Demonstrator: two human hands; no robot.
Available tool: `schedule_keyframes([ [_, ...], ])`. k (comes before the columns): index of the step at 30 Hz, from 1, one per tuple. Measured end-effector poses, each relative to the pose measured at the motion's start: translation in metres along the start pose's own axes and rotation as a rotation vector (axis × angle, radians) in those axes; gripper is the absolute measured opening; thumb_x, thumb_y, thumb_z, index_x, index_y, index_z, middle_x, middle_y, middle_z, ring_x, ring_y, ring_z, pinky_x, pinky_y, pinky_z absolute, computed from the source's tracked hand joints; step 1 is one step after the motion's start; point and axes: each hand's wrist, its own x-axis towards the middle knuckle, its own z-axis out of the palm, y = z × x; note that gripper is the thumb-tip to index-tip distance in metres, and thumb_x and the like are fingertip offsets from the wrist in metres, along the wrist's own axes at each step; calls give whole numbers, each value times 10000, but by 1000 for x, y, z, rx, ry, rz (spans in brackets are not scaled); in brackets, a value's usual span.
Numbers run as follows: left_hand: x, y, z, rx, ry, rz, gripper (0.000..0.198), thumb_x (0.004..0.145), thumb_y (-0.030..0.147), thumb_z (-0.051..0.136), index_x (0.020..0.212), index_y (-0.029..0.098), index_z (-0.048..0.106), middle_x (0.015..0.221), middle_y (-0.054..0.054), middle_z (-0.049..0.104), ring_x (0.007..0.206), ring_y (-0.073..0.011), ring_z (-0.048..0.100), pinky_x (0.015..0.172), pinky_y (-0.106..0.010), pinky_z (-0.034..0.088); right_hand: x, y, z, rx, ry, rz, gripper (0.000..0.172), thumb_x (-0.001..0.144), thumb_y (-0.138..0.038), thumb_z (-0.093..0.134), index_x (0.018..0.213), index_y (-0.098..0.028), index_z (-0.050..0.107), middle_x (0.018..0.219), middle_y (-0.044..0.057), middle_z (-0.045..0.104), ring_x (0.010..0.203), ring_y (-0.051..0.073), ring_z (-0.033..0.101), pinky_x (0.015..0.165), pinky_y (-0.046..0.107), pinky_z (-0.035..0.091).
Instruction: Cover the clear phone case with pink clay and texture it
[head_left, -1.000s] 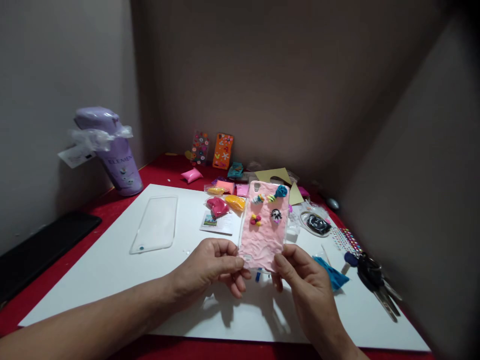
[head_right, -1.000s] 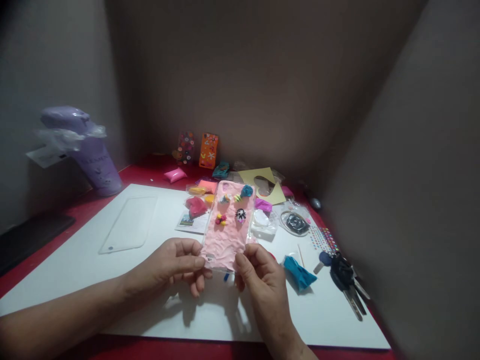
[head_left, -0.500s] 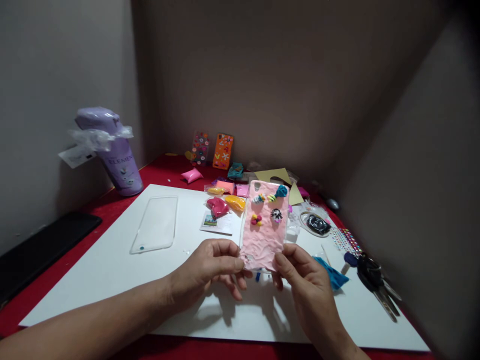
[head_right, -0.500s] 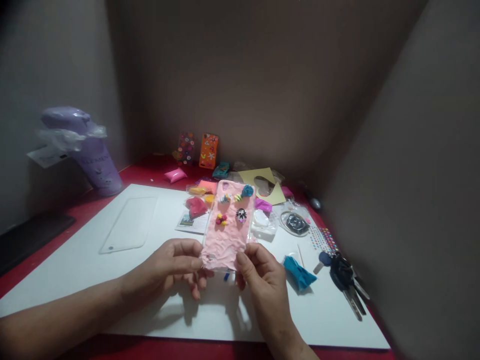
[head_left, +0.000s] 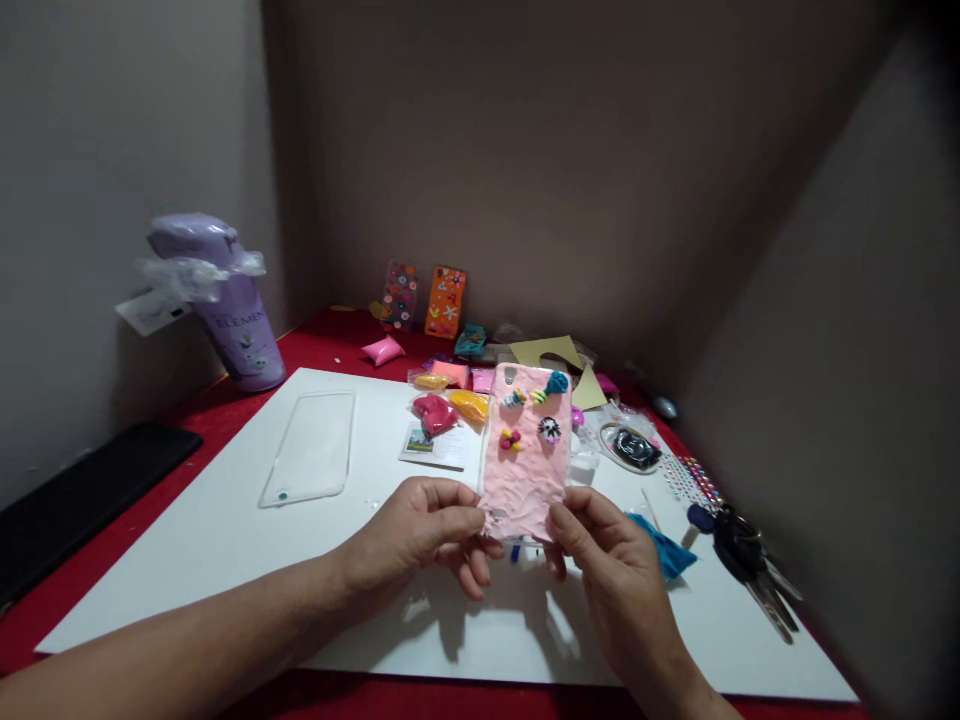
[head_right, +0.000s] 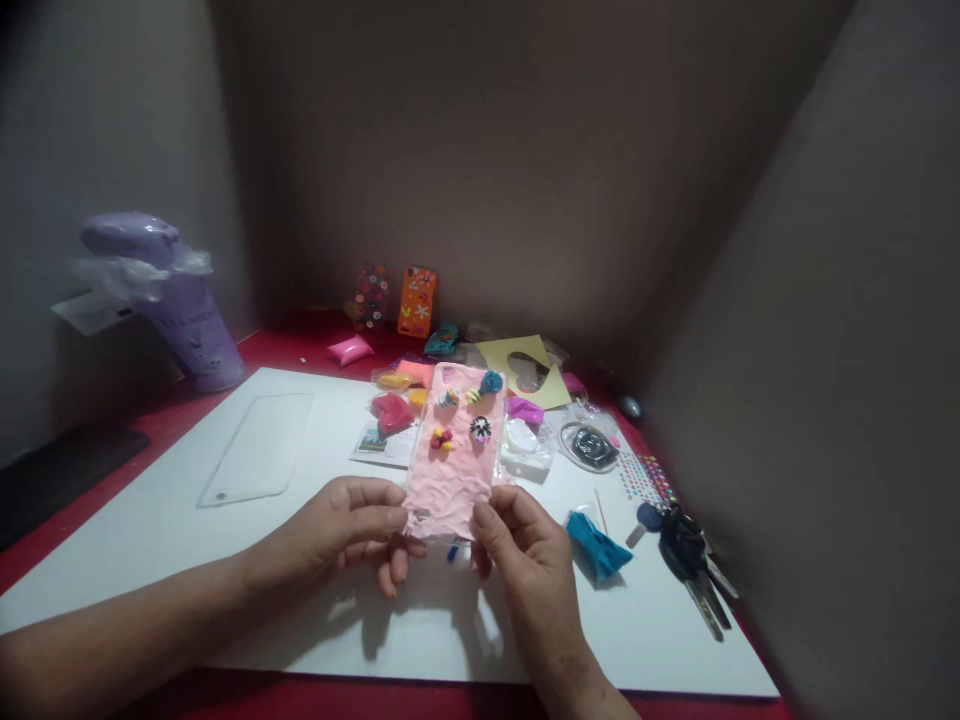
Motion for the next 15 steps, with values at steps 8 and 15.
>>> schedule_keyframes([
  [8,-3,2,-1,-21,-71,27,147,694,182,702,750,101,593,764,-90,677,592,-138,627,566,-271,527,0,2,-1,16,13,-14,150,801,-331,629,828,-192,579,680,-32,497,537,76,432,489,205,366],
  [15,1,-4,-3,21,-36,33,143,727,199,664,727,113,550,735,-79,676,539,-131,622,518,-271,536,-1,-2,2,-69,6,-43,166,819,-347,608,810,-186,569,648,-35,493,532,75,430,500,211,354],
])
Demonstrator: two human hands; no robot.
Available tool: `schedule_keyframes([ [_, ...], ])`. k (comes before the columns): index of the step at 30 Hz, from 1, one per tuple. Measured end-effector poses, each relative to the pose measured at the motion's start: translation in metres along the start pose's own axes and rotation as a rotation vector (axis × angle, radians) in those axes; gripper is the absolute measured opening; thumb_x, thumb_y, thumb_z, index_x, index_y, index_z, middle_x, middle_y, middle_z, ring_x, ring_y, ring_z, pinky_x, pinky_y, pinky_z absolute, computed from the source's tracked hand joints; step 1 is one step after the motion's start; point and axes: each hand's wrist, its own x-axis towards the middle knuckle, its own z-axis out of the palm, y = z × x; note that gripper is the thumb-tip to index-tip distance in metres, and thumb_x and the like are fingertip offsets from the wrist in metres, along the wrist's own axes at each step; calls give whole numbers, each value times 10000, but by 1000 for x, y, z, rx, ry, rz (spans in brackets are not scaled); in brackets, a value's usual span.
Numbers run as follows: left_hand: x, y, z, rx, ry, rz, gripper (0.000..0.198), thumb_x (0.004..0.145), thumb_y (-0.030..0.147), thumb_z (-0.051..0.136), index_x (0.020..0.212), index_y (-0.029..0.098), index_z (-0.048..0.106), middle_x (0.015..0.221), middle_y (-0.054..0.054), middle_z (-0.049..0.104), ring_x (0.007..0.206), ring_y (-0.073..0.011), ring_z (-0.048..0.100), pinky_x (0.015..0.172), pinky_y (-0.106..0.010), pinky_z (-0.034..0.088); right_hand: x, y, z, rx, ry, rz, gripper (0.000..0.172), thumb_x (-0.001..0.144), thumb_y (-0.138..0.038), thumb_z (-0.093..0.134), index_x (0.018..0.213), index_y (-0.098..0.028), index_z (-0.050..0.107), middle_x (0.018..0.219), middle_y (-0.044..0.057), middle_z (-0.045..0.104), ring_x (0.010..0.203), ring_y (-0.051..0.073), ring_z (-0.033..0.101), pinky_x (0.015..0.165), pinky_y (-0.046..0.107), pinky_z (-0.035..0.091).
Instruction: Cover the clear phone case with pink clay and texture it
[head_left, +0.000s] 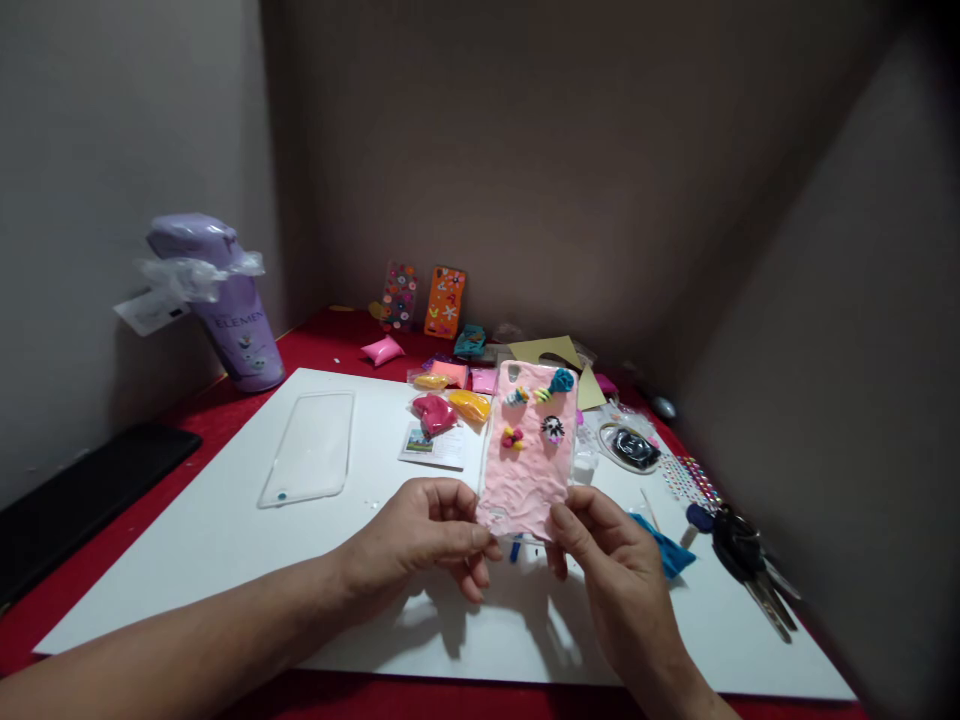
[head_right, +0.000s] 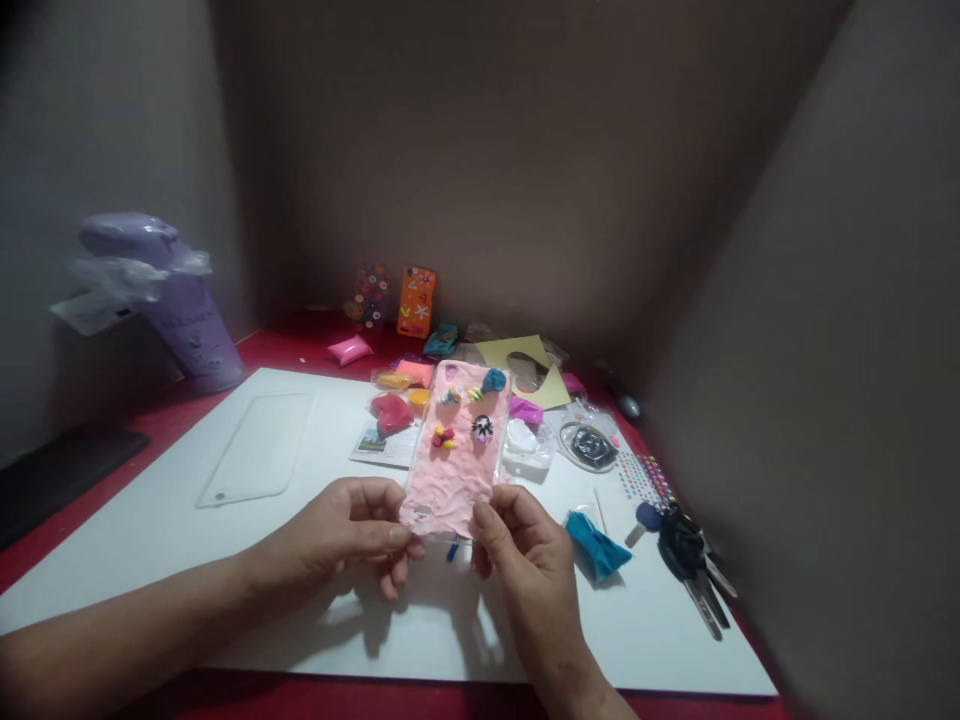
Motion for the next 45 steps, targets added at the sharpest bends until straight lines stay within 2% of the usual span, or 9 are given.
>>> schedule_keyframes([
  [32,1,-1,2,-4,22,-108,131,706,166,608,702,138,479,621,-44,640,417,-104,560,387,-233,494,-4,-3,1,-57,-40,-16,181,834,-366,583,822,-186,562,624,-44,474,525,71,425,507,201,358],
  [37,0,-1,3,-7,11,-114,134,718,172,608,708,141,478,632,-46,641,424,-101,559,401,-235,496,-5,-3,0,-50,-40,-12,182,836,-367,582,820,-188,560,637,-42,484,528,72,429,508,202,358],
  [45,0,0,0,-9,-15,-46,142,691,165,656,745,120,532,708,-66,645,530,-119,577,465,-264,527,-2,-2,0,-37,-24,-32,169,830,-351,592,799,-187,562,630,-45,478,523,71,437,502,204,360],
])
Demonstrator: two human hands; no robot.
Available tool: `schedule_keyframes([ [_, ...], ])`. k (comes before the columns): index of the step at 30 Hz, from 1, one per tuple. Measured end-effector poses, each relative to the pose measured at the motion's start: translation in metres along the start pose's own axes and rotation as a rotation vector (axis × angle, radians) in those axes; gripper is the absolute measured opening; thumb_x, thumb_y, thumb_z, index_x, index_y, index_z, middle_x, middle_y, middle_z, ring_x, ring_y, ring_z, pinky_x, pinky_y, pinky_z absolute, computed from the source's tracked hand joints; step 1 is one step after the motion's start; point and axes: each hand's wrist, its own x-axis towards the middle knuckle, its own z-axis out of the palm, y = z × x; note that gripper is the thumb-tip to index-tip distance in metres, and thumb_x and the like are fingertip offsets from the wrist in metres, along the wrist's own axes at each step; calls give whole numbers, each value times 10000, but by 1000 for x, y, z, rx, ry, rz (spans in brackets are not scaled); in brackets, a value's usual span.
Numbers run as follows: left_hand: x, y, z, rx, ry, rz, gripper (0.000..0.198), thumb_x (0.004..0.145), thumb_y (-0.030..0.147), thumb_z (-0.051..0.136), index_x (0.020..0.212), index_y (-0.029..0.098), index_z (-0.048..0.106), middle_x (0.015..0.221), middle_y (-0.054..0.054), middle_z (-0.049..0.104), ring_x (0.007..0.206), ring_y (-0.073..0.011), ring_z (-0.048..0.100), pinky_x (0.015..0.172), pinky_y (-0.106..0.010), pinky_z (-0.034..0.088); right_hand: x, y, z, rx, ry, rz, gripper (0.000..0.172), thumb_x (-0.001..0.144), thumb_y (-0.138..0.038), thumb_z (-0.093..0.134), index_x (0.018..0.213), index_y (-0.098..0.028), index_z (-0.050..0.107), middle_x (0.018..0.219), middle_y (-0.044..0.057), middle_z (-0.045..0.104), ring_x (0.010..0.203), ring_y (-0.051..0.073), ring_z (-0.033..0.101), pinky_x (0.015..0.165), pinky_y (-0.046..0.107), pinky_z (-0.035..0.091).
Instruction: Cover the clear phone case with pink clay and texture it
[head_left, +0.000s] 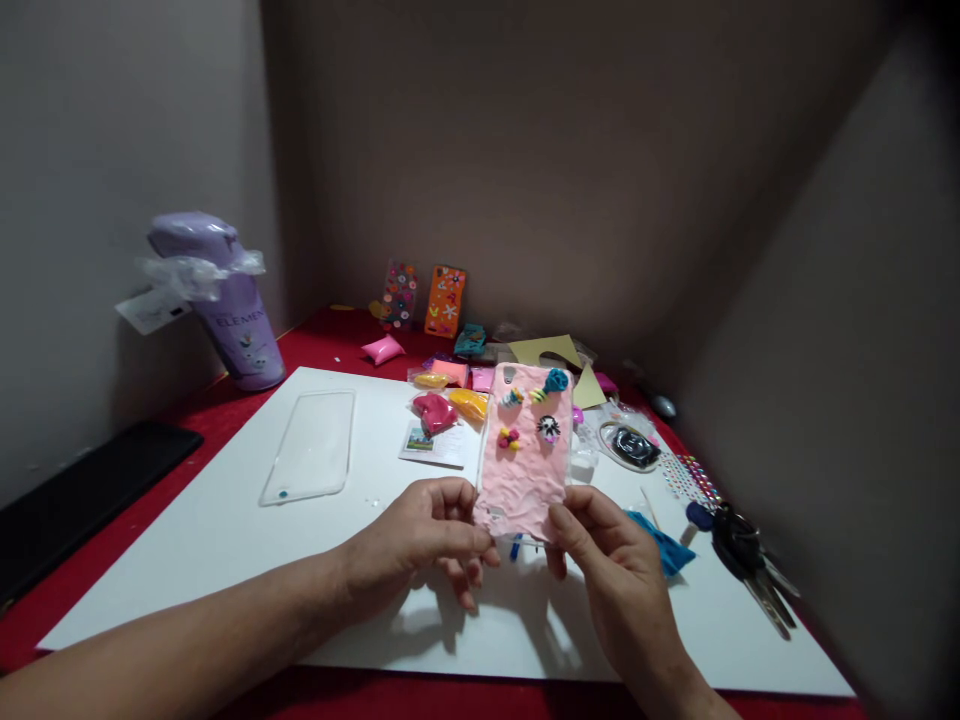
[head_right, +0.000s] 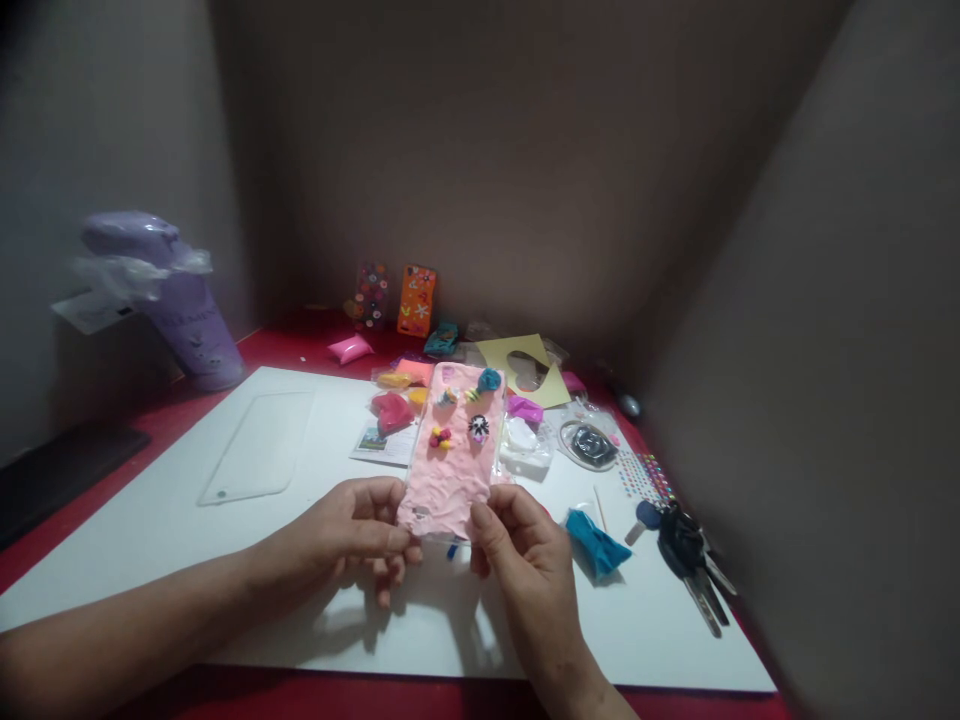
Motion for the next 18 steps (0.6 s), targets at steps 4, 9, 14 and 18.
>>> schedule_keyframes([
  [4,0,0,1,27,43,25,97,723,175,621,745,111,552,702,-64,644,523,-99,549,445,-225,504,0,1,-1,5,-6,-3,160,830,-344,592,810,-187,567,641,-43,481,530,75,442,504,209,362],
  [9,0,2,3,79,57,20,101,727,191,614,722,122,540,693,-55,647,498,-88,543,445,-212,486,-1,0,-1,-3,-7,-4,166,834,-345,586,804,-184,560,632,-43,472,526,81,436,504,215,357],
  [14,0,5,4,116,69,-6,129,717,213,623,697,127,530,663,-43,636,493,-88,534,443,-209,478,-1,-2,2,4,-19,20,171,837,-348,580,801,-184,550,641,-40,476,533,83,427,506,214,348],
  [18,1,3,2,130,70,-13,131,720,224,618,703,132,527,652,-35,635,474,-87,526,440,-212,472,-2,-2,1,-4,-33,27,169,838,-352,578,819,-186,554,655,-34,496,538,85,431,512,214,354],
])
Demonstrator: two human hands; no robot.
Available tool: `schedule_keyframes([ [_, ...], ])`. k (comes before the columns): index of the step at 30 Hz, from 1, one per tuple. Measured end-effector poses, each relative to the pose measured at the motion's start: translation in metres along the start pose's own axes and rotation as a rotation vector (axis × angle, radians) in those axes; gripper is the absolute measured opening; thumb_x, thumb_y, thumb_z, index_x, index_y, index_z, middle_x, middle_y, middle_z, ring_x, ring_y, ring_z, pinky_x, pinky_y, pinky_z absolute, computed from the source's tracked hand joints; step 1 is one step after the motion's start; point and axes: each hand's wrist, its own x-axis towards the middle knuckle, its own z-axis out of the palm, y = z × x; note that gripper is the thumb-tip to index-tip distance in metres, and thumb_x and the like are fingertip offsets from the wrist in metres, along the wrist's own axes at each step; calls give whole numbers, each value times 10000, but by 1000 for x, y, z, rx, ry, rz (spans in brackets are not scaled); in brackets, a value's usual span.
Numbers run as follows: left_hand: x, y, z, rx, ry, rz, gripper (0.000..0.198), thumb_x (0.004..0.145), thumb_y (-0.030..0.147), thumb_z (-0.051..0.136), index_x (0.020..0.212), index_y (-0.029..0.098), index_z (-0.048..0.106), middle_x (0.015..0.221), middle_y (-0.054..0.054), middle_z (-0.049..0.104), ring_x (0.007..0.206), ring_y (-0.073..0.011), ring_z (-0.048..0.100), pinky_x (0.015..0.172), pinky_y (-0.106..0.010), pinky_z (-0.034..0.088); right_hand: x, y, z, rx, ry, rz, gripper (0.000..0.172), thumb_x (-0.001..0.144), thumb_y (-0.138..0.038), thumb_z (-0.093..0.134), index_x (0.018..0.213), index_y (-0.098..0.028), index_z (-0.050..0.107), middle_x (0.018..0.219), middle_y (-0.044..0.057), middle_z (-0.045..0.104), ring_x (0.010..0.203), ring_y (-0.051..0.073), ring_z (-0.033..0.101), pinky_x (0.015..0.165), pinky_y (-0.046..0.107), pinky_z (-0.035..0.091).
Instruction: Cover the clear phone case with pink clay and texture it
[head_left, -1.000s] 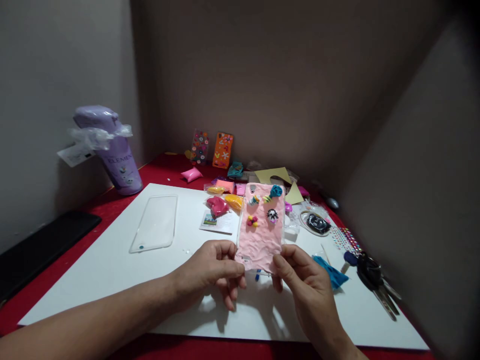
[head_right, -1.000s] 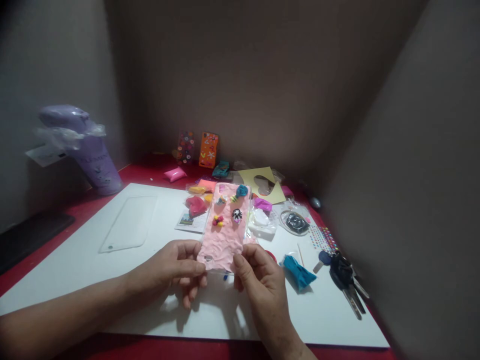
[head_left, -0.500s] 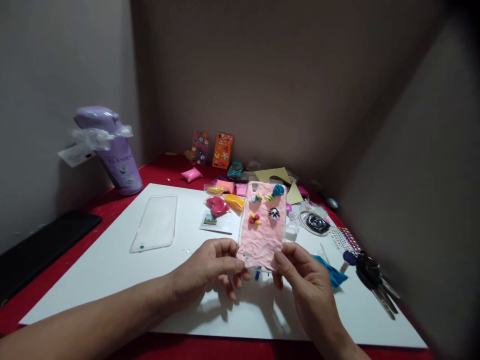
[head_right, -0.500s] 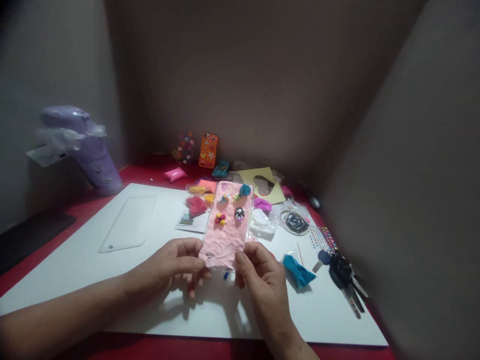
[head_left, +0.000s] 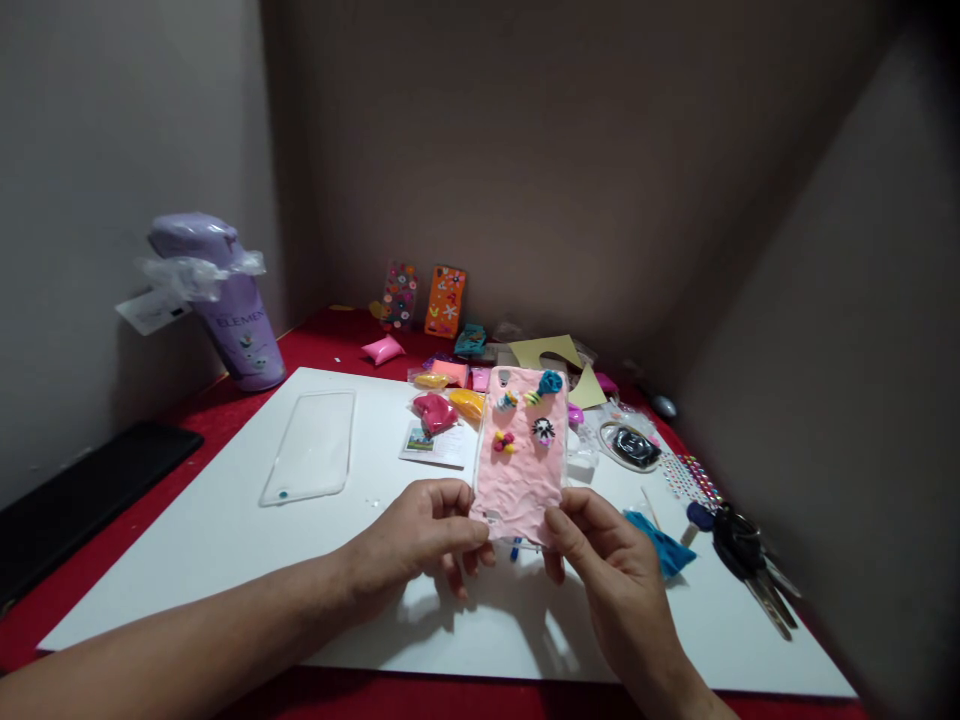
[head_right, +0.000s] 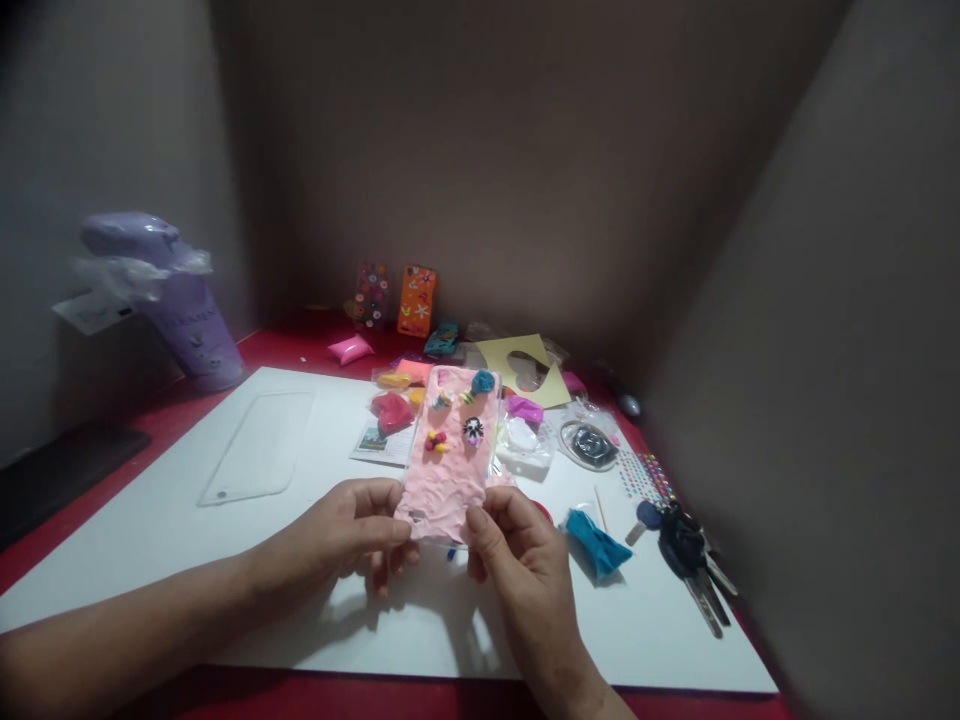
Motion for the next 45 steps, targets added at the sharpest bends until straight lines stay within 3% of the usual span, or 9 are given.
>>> schedule_keyframes([
  [45,-1,-1,-3,10,-50,-3,107,722,207,593,777,120,566,678,-58,642,495,-100,533,470,-225,461,-1,-3,0,-41,4,-20,184,831,-368,578,809,-187,554,616,-41,473,523,85,435,509,213,361],
])
